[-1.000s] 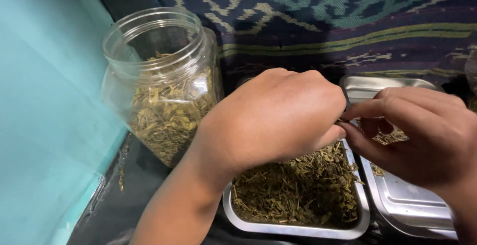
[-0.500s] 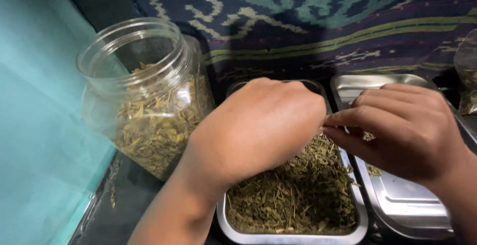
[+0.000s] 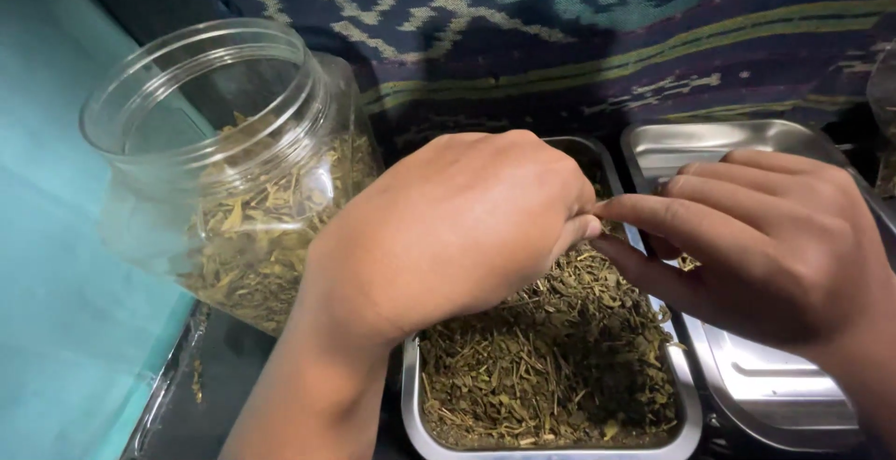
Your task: Sorting dried tea leaves and stems from a metal tray into a plastic jar
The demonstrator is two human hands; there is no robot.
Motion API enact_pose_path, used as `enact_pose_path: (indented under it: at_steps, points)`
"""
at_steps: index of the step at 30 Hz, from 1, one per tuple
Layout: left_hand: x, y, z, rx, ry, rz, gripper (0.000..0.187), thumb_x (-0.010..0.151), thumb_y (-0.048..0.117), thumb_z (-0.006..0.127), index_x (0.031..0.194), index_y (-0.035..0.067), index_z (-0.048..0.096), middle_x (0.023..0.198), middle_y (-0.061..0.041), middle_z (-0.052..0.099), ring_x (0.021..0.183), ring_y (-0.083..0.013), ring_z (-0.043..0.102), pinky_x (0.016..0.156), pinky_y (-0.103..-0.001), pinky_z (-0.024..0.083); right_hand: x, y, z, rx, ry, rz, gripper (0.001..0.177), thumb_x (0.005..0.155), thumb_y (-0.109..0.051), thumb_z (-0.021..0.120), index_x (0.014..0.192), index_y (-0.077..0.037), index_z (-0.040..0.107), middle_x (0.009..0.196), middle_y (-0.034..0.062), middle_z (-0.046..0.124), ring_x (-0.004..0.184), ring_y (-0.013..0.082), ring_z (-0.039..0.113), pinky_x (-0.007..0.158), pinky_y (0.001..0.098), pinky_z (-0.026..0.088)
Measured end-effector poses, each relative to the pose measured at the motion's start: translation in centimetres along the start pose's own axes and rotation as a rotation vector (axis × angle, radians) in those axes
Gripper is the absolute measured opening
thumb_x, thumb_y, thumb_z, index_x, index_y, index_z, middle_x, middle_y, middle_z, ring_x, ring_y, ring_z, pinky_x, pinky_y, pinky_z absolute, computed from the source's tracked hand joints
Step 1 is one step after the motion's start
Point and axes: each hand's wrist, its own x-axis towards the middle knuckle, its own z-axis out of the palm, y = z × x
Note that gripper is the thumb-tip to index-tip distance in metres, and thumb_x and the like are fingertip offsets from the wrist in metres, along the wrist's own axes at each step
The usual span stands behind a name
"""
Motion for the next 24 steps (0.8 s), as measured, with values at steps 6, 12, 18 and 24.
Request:
enact_pose_path:
  at_steps: [6, 12, 18, 24]
  points:
    - [-0.1, 0.4, 0.6, 0.029, 0.061, 0.048, 0.037, 0.106, 0.032, 0.052, 0.083, 0.012, 0.073, 0.083, -0.007, 0.074, 0.075, -0.0318, 0.070, 0.066, -0.049, 0.050, -0.2, 0.0, -0.2, -0.026, 0.004, 0.021, 0.012, 0.092, -0.015, 0.076, 0.089, -0.005, 0.071, 0.070, 0.0100, 0.063, 0.056, 0.0256, 0.057, 0.055, 0.0373, 0.045]
    - [-0.2, 0.9, 3.0, 0.175, 0.311, 0.228, 0.019, 0.078, 0.004, 0.062, 0.067, 0.018, 0.070, 0.068, -0.004, 0.069, 0.059, -0.0275, 0.067, 0.053, -0.046, 0.049, -0.2, 0.2, -0.1, 0.018, -0.031, 0.056, 0.014, 0.092, -0.018, 0.064, 0.086, -0.007, 0.068, 0.064, 0.0038, 0.056, 0.056, 0.0254, 0.056, 0.057, 0.0375, 0.044]
    - [-0.5, 0.8, 0.9, 0.130, 0.139, 0.031, 0.042, 0.104, 0.046, 0.066, 0.079, 0.012, 0.071, 0.076, -0.006, 0.072, 0.067, -0.0315, 0.069, 0.064, -0.049, 0.052, -0.2, 0.7, -0.9, -0.014, -0.081, 0.168, 0.011, 0.087, -0.010, 0.072, 0.079, -0.013, 0.065, 0.063, -0.0024, 0.057, 0.057, 0.0206, 0.056, 0.059, 0.0353, 0.044]
    - [-1.6, 0.7, 0.1, 0.071, 0.118, 0.030, 0.045, 0.104, 0.048, 0.066, 0.077, 0.012, 0.065, 0.078, -0.007, 0.072, 0.071, -0.0361, 0.068, 0.063, -0.053, 0.050, -3.6, 5.3, -2.6, 0.036, -0.370, 0.582, 0.011, 0.077, -0.022, 0.072, 0.071, -0.018, 0.064, 0.061, -0.0024, 0.063, 0.044, 0.0112, 0.054, 0.054, 0.0293, 0.044]
